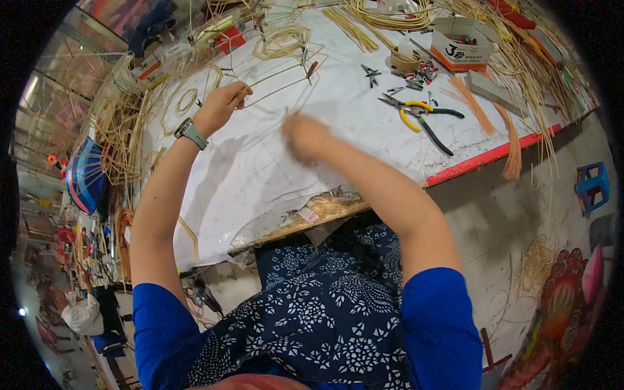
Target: Assembling the bamboo or wooden frame of a traditional lantern using strips and wire.
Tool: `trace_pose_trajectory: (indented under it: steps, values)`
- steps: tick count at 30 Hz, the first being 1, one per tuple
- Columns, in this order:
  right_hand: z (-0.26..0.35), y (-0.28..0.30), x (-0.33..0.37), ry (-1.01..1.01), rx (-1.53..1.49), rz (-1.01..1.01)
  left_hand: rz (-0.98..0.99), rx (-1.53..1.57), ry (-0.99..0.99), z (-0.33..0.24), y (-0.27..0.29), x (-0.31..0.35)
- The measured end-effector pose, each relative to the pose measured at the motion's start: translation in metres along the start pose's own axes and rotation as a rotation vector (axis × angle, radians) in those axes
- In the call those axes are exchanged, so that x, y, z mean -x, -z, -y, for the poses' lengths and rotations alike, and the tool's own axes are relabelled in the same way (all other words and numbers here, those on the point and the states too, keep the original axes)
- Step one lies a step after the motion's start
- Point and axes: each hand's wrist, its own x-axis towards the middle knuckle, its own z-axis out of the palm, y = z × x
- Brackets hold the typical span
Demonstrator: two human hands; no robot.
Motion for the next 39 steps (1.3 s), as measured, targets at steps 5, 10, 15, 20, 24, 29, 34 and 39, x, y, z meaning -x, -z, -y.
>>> trace_pose_trajectory:
  steps: [5, 10, 15, 20, 24, 29, 34, 39]
  values:
    - [-0.011, 0.026, 0.021, -0.026, -0.189, -0.037, 0.066, 0.120, 0.000, -0.002, 0.014, -0.010]
    - [-0.021, 0.065, 0.020, -0.838, -1.313, -0.512, 0.080, 0.162, 0.019, -0.012, 0.014, -0.012]
    - [-0.023, 0.064, 0.004, -0.726, -2.183, -0.857, 0.147, 0.198, 0.044, -0.024, 0.004, -0.011]
    - [-0.023, 0.065, 0.003, -0.723, -2.185, -0.856, 0.240, 0.333, 0.091, -0.028, -0.007, -0.003]
    - [-0.018, 0.065, 0.010, -0.815, -2.122, -0.844, 0.296, 0.381, 0.123, -0.031, -0.015, 0.002]
    - [-0.021, 0.061, 0.018, -0.846, -2.118, -0.869, 0.305, 0.353, 0.097, -0.031, -0.021, 0.004]
    - [-0.046, 0.063, 0.028, -0.921, -1.560, -0.749, 0.308, 0.420, 0.126, -0.028, -0.018, -0.002]
    - [-0.079, 0.070, 0.046, -0.534, -0.113, -0.809, 0.257, 0.501, 0.089, -0.023, -0.003, -0.014]
